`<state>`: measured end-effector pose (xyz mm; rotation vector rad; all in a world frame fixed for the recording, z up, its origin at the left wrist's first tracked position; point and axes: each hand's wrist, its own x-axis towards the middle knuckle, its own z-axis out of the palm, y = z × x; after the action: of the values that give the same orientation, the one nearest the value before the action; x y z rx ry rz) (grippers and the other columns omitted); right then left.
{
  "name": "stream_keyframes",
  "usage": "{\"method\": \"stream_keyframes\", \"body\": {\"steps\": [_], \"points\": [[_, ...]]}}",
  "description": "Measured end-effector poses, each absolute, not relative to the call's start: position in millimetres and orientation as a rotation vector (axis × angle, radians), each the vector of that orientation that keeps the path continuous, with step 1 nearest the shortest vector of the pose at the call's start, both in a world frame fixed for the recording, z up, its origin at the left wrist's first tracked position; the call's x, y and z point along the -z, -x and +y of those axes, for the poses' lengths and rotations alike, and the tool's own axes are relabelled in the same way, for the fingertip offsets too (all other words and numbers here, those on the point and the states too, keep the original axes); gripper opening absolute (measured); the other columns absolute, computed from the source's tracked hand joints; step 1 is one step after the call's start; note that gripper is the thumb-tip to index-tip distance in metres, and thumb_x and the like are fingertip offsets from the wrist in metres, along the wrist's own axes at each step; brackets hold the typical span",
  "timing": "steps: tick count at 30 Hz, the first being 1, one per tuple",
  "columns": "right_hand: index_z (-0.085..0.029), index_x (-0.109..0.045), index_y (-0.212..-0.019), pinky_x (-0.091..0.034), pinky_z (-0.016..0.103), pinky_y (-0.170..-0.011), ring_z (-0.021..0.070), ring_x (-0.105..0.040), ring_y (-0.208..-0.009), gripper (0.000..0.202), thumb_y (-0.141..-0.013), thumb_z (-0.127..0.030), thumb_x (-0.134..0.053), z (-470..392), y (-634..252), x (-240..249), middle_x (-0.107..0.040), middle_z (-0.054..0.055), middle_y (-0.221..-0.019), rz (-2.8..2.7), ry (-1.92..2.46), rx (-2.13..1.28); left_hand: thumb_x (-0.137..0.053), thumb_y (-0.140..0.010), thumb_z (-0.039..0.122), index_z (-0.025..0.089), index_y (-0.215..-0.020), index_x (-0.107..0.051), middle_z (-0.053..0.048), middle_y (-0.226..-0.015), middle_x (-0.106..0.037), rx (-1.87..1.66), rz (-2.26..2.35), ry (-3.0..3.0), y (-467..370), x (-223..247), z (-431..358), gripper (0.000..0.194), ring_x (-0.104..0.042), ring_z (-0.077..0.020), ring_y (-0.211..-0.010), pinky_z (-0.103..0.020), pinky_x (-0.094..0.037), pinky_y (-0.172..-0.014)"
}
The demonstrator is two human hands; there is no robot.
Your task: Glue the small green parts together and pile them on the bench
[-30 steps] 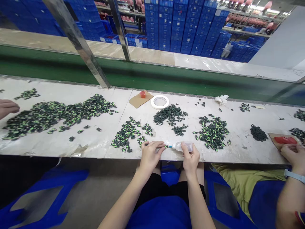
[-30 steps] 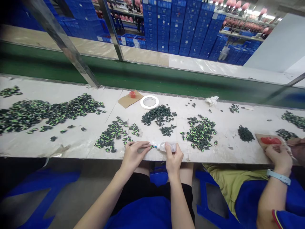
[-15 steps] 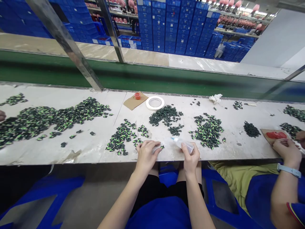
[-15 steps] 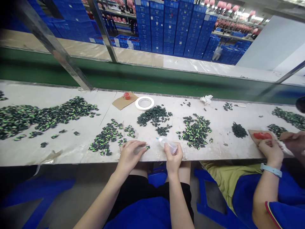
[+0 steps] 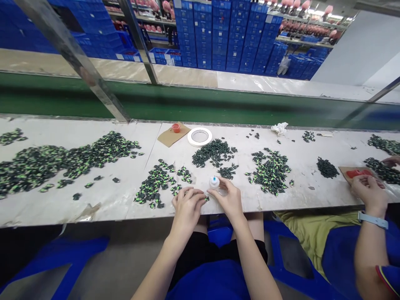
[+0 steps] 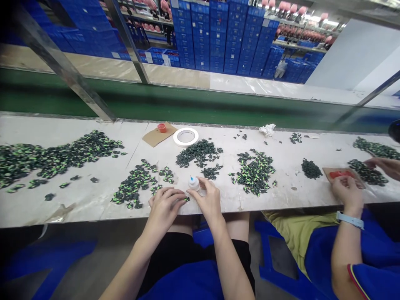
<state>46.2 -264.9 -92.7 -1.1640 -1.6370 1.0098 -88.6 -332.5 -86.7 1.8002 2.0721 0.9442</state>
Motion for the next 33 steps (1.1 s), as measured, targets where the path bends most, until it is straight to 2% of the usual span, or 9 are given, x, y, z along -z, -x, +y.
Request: {"method": "stream_keyframes", "body": {"steps": [3,5,9,14,21,25,30,33], "points": [[-0.024,-0.064,-0.117,-0.056,0.037,-0.083,0.0226,-0.066,-0.094,0.051,-0.070,-0.039,-0.076,-267,-53,90,-0.068,0.008,-0.109,-1.768,1.120,-1.003,-0.063,-0.080,0.015,0.025,-0.081,-0.070,-0.004,-0.091,-0.074,-0.918,2.055,-1.774,90,82,-336,0.013,-0.054,-0.0315,-0.103,-0.048,-0.036,-0.086],[-0.025,-0.062,-0.120,-0.054,0.038,-0.084,0.0232,-0.064,-0.096,0.053,-0.071,-0.038,-0.076,-268,-62,87,-0.067,0.008,-0.112,-1.832,1.133,-0.920,-0.061,-0.081,0.015,0.025,-0.081,-0.070,-0.003,-0.089,-0.074,-0.918,2.051,-1.749,91,79,-338,0.013,-0.055,-0.0311,-0.104,-0.047,-0.036,-0.087],[-0.024,-0.069,-0.108,-0.049,0.042,-0.088,0.0256,-0.057,-0.099,0.026,-0.084,-0.033,-0.063,-261,-82,82,-0.067,0.009,-0.103,-1.836,1.345,-0.554,-0.059,-0.082,0.017,0.025,-0.083,-0.070,-0.004,-0.088,-0.073,-0.962,2.048,-1.696,94,75,-341,0.013,-0.059,-0.0290,-0.102,-0.045,-0.039,-0.088],[-0.020,-0.073,-0.099,-0.045,0.043,-0.082,0.0275,-0.050,-0.090,0.022,-0.088,-0.029,-0.056,-244,-84,87,-0.064,0.012,-0.091,-1.839,1.554,-0.227,-0.057,-0.083,0.023,0.024,-0.084,-0.070,-0.005,-0.089,-0.072,-0.988,1.999,-1.667,92,78,-343,0.013,-0.062,-0.0269,-0.099,-0.044,-0.042,-0.088],[-0.021,-0.070,-0.084,-0.042,0.039,-0.074,0.0266,-0.047,-0.082,0.020,-0.090,-0.021,-0.051,-240,-69,94,-0.061,0.010,-0.082,-1.906,1.539,-0.274,-0.055,-0.085,0.027,0.024,-0.087,-0.071,-0.007,-0.087,-0.069,-1.125,1.911,-1.658,86,84,-346,0.016,-0.063,-0.0255,-0.092,-0.042,-0.047,-0.084],[-0.021,-0.065,-0.079,-0.041,0.039,-0.076,0.0273,-0.047,-0.086,0.015,-0.089,-0.021,-0.054,-241,-70,95,-0.060,0.010,-0.085,-1.901,1.541,-0.292,-0.055,-0.086,0.026,0.024,-0.094,-0.072,-0.007,-0.087,-0.070,-1.188,1.830,-1.635,85,82,-346,0.019,-0.063,-0.0237,-0.090,-0.039,-0.051,-0.080],[-0.021,-0.061,-0.079,-0.041,0.039,-0.075,0.0267,-0.049,-0.084,0.009,-0.087,-0.023,-0.058,-242,-76,94,-0.061,0.009,-0.083,-1.909,1.561,-0.304,-0.055,-0.086,0.026,0.024,-0.093,-0.072,-0.006,-0.087,-0.072,-1.205,1.777,-1.608,83,74,-344,0.018,-0.062,-0.0233,-0.090,-0.038,-0.051,-0.080],[-0.021,-0.060,-0.073,-0.042,0.039,-0.074,0.0270,-0.050,-0.083,0.012,-0.084,-0.026,-0.063,-245,-81,91,-0.061,0.009,-0.079,-1.902,1.603,-0.344,-0.055,-0.086,0.025,0.024,-0.092,-0.072,-0.005,-0.086,-0.072,-1.225,1.746,-1.592,79,71,-343,0.018,-0.062,-0.0231,-0.091,-0.038,-0.052,-0.081]]}}
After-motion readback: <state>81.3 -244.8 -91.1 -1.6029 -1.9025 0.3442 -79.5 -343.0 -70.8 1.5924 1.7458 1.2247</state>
